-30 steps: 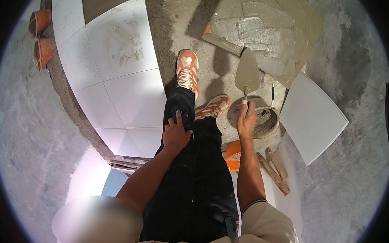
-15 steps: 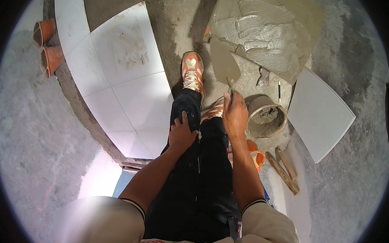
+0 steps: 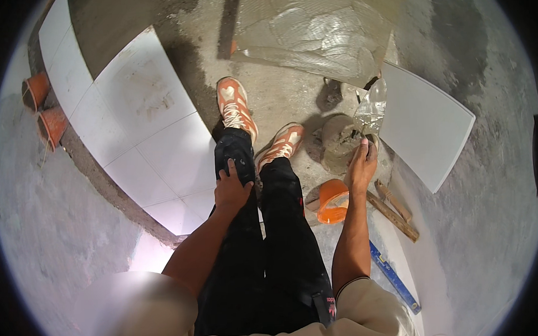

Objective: The person spreads cement on the floor and a tile using a trowel, then places the tile on the floor and taps it with a mallet to secure it. The person also cleans the tile surface with a brush.

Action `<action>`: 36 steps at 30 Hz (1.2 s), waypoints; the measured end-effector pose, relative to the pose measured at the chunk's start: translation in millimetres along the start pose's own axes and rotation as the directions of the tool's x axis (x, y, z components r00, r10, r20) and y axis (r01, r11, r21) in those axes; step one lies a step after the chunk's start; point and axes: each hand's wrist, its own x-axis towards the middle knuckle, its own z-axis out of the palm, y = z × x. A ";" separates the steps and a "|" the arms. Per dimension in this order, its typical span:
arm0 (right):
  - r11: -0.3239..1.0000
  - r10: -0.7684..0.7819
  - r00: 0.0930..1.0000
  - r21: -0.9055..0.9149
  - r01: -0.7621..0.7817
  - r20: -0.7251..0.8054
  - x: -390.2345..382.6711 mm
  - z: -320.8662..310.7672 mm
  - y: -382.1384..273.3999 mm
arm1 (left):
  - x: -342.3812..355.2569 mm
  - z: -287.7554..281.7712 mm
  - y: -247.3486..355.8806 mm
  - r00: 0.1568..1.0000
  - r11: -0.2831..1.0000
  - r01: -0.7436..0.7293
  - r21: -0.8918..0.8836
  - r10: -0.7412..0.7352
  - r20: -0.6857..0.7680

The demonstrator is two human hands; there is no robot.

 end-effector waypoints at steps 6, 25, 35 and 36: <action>0.973 0.046 0.990 0.220 -0.074 0.131 25.6 -13.3 -35.0 | 1.6 -4.0 0.6 0.999 0.998 0.012 0.057 -0.014 0.032; 0.949 0.058 0.973 0.291 -0.123 0.223 76.5 -19.1 -74.2 | 1.1 -7.4 9.1 0.999 0.991 0.015 0.131 -0.020 0.033; 0.921 0.162 0.977 0.334 -0.200 0.138 29.4 -11.6 -1.3 | -2.5 -6.6 8.1 1.000 0.994 0.010 0.111 -0.011 0.005; 0.927 0.133 0.979 0.331 -0.178 0.154 27.1 -9.2 3.0 | -0.7 -4.8 7.7 1.000 0.993 0.002 0.119 -0.002 -0.002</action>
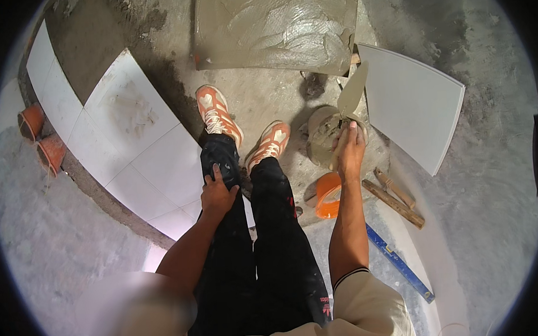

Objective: The person spreads cement on the floor and a tile using a trowel, then places the tile on the floor and taps it with a mallet to secure it. The person also cleans the tile surface with a brush.

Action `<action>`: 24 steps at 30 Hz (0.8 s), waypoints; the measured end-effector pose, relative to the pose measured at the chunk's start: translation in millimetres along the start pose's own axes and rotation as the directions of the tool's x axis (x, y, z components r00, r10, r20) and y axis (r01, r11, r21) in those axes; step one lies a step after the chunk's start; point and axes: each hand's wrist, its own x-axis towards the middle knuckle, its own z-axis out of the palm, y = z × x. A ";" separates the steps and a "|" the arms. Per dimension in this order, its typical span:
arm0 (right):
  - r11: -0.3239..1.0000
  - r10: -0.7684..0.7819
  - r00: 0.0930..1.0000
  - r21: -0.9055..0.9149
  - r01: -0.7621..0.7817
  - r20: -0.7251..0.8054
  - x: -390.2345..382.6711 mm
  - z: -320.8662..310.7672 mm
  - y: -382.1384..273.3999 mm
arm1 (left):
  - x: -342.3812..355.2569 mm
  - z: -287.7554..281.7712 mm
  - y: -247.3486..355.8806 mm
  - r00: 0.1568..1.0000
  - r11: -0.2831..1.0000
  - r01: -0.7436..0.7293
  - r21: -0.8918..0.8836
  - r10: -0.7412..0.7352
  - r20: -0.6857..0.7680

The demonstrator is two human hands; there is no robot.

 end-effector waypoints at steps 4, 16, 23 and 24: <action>0.995 0.010 1.000 -0.096 -0.013 -0.028 -7.0 5.9 25.4 | 0.4 -1.5 2.2 1.000 0.999 -0.002 0.032 0.001 0.009; 0.958 0.051 0.993 -0.275 -0.078 -0.104 -78.7 -29.1 50.2 | 0.6 -3.7 2.8 0.999 1.000 0.024 -0.013 -0.023 0.047; 0.798 -0.001 0.966 -0.582 0.156 0.258 -100.1 21.1 7.8 | -4.5 -8.8 -4.3 0.999 0.995 -0.003 -0.099 0.007 0.041; 0.789 0.007 0.951 -0.586 0.185 0.309 -105.7 35.4 5.8 | -5.4 -8.2 -6.5 1.000 0.993 -0.011 -0.118 0.012 0.010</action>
